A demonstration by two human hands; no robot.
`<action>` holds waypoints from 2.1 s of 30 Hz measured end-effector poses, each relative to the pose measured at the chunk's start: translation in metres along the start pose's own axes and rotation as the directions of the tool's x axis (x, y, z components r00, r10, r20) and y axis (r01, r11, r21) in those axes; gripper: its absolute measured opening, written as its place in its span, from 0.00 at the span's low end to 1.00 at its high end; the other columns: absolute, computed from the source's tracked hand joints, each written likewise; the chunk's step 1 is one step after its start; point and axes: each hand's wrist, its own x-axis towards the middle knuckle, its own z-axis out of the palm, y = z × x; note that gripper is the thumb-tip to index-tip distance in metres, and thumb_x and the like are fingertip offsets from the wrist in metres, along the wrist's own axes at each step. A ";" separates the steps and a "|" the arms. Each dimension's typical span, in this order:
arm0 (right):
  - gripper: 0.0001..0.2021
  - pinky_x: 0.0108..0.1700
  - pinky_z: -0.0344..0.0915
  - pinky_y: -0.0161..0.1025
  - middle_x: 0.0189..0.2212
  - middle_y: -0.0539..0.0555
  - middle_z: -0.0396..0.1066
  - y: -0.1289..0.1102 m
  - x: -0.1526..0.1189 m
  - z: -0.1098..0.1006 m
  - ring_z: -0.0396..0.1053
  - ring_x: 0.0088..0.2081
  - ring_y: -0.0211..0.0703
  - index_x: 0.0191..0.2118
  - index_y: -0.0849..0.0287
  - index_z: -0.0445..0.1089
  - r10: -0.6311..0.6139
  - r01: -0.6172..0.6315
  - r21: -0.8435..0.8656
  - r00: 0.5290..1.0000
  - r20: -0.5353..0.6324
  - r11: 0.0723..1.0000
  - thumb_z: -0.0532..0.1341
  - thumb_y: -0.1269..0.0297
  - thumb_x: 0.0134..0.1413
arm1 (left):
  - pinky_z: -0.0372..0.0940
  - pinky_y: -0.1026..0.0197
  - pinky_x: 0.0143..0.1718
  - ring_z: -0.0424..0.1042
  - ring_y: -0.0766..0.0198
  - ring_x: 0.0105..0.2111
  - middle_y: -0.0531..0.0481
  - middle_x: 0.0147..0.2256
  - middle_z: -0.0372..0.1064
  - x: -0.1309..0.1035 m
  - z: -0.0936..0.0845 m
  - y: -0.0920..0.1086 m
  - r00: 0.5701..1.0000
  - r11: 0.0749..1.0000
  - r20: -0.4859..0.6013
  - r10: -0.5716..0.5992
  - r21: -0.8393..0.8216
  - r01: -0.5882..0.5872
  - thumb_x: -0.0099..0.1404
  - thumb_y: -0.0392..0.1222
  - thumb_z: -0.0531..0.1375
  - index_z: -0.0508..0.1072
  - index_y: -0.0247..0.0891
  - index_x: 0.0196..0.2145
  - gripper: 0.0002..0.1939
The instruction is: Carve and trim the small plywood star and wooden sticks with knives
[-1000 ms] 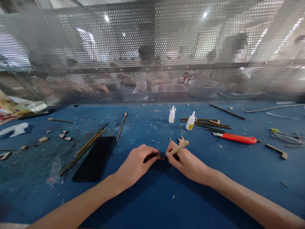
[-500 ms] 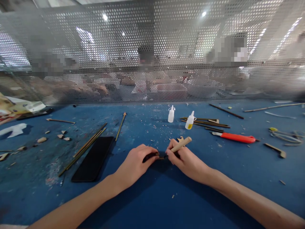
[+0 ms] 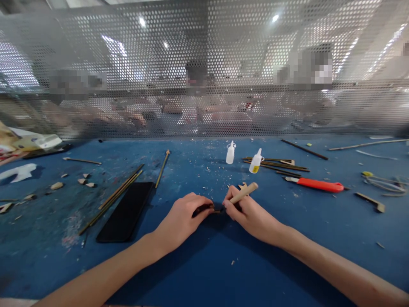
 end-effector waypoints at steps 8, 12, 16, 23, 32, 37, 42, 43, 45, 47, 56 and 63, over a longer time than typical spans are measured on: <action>0.12 0.34 0.58 0.39 0.29 0.47 0.60 0.003 0.001 0.000 0.57 0.29 0.38 0.35 0.55 0.58 0.004 -0.004 0.016 1.000 -0.024 1.000 0.48 0.57 0.71 | 0.65 0.60 0.44 0.73 0.61 0.42 0.54 0.41 0.77 0.000 0.000 -0.002 1.000 1.000 0.000 -0.010 -0.009 0.010 0.71 0.40 0.61 0.78 0.44 0.45 0.07; 0.12 0.33 0.58 0.38 0.29 0.48 0.61 0.001 0.000 0.000 0.57 0.29 0.38 0.36 0.55 0.59 -0.001 0.001 0.008 1.000 0.000 1.000 0.48 0.57 0.71 | 0.65 0.60 0.45 0.73 0.60 0.42 0.53 0.41 0.77 -0.001 0.001 -0.002 1.000 1.000 -0.002 -0.004 -0.002 0.004 0.71 0.40 0.61 0.78 0.43 0.45 0.07; 0.11 0.34 0.59 0.38 0.31 0.48 0.61 -0.001 -0.001 -0.001 0.58 0.30 0.38 0.37 0.55 0.59 -0.030 0.030 0.004 0.999 0.015 1.000 0.48 0.58 0.71 | 0.66 0.59 0.45 0.73 0.60 0.42 0.53 0.41 0.77 0.000 0.001 -0.001 1.000 1.000 0.009 -0.009 0.004 0.008 0.71 0.40 0.61 0.78 0.43 0.46 0.07; 0.11 0.38 0.60 0.39 0.35 0.51 0.62 -0.002 0.002 -0.005 0.59 0.33 0.38 0.36 0.55 0.58 -0.071 0.073 -0.030 0.996 0.060 0.997 0.48 0.59 0.71 | 0.67 0.60 0.44 0.74 0.59 0.42 0.52 0.41 0.77 0.002 0.001 0.000 1.000 1.000 -0.001 -0.027 0.012 0.027 0.71 0.40 0.61 0.78 0.43 0.46 0.08; 0.12 0.37 0.60 0.39 0.35 0.51 0.63 -0.002 0.003 -0.002 0.59 0.33 0.39 0.34 0.55 0.59 -0.050 0.051 -0.028 0.998 0.044 0.998 0.48 0.58 0.70 | 0.67 0.59 0.45 0.74 0.59 0.43 0.52 0.42 0.77 -0.001 0.000 0.000 1.000 1.000 0.015 -0.022 0.022 0.021 0.72 0.40 0.60 0.78 0.43 0.46 0.08; 0.11 0.38 0.61 0.39 0.35 0.51 0.64 -0.003 0.005 -0.003 0.61 0.34 0.40 0.35 0.55 0.60 -0.028 0.030 -0.058 0.999 0.040 0.998 0.48 0.60 0.70 | 0.67 0.60 0.46 0.73 0.60 0.42 0.52 0.41 0.77 -0.001 -0.001 0.000 0.999 0.999 0.016 0.032 0.037 -0.032 0.72 0.39 0.60 0.77 0.41 0.46 0.08; 0.13 0.37 0.62 0.39 0.35 0.52 0.66 -0.005 0.005 -0.008 0.62 0.34 0.40 0.35 0.55 0.61 0.004 0.003 -0.069 0.994 0.105 0.998 0.49 0.57 0.70 | 0.66 0.57 0.47 0.71 0.59 0.43 0.49 0.42 0.76 -0.003 -0.001 -0.001 0.992 0.991 -0.011 0.126 0.045 -0.125 0.74 0.40 0.57 0.76 0.39 0.46 0.09; 0.13 0.37 0.62 0.39 0.35 0.52 0.66 -0.006 0.004 -0.008 0.63 0.34 0.40 0.34 0.55 0.61 0.005 0.002 -0.061 0.994 0.113 0.998 0.49 0.57 0.70 | 0.66 0.56 0.48 0.71 0.59 0.43 0.48 0.42 0.76 -0.003 0.000 -0.001 0.990 0.988 -0.014 0.143 0.052 -0.142 0.75 0.41 0.56 0.76 0.39 0.46 0.09; 0.13 0.36 0.63 0.39 0.33 0.51 0.67 -0.008 0.002 -0.010 0.63 0.33 0.39 0.35 0.55 0.62 0.006 0.001 -0.050 0.992 0.125 0.999 0.50 0.56 0.70 | 0.66 0.56 0.48 0.71 0.59 0.43 0.47 0.42 0.76 -0.003 0.000 -0.002 0.986 0.985 -0.014 0.163 0.064 -0.162 0.75 0.42 0.55 0.76 0.38 0.46 0.10; 0.11 0.37 0.63 0.39 0.33 0.50 0.67 -0.013 0.000 -0.013 0.64 0.32 0.39 0.37 0.55 0.65 -0.006 0.012 -0.050 0.993 0.121 0.999 0.52 0.56 0.69 | 0.66 0.56 0.48 0.71 0.58 0.43 0.47 0.42 0.76 -0.003 0.001 -0.002 0.986 0.983 -0.014 0.168 0.073 -0.166 0.75 0.41 0.56 0.76 0.38 0.46 0.10; 0.06 0.31 0.63 0.37 0.31 0.48 0.74 -0.021 -0.015 -0.024 0.68 0.27 0.37 0.47 0.55 0.61 0.044 -0.043 -0.031 0.998 0.043 0.999 0.53 0.61 0.69 | 0.65 0.60 0.39 0.72 0.61 0.36 0.52 0.36 0.77 -0.002 0.002 0.001 1.000 1.000 -0.030 -0.005 0.023 0.005 0.69 0.41 0.63 0.79 0.42 0.41 0.05; 0.11 0.43 0.68 0.43 0.42 0.55 0.75 0.000 -0.018 -0.017 0.73 0.39 0.44 0.52 0.53 0.64 -0.064 0.056 -0.139 0.997 -0.050 0.989 0.53 0.59 0.69 | 0.66 0.60 0.41 0.72 0.60 0.38 0.51 0.38 0.77 0.001 0.001 -0.004 0.998 0.999 -0.069 -0.012 0.038 0.015 0.70 0.42 0.62 0.79 0.42 0.43 0.06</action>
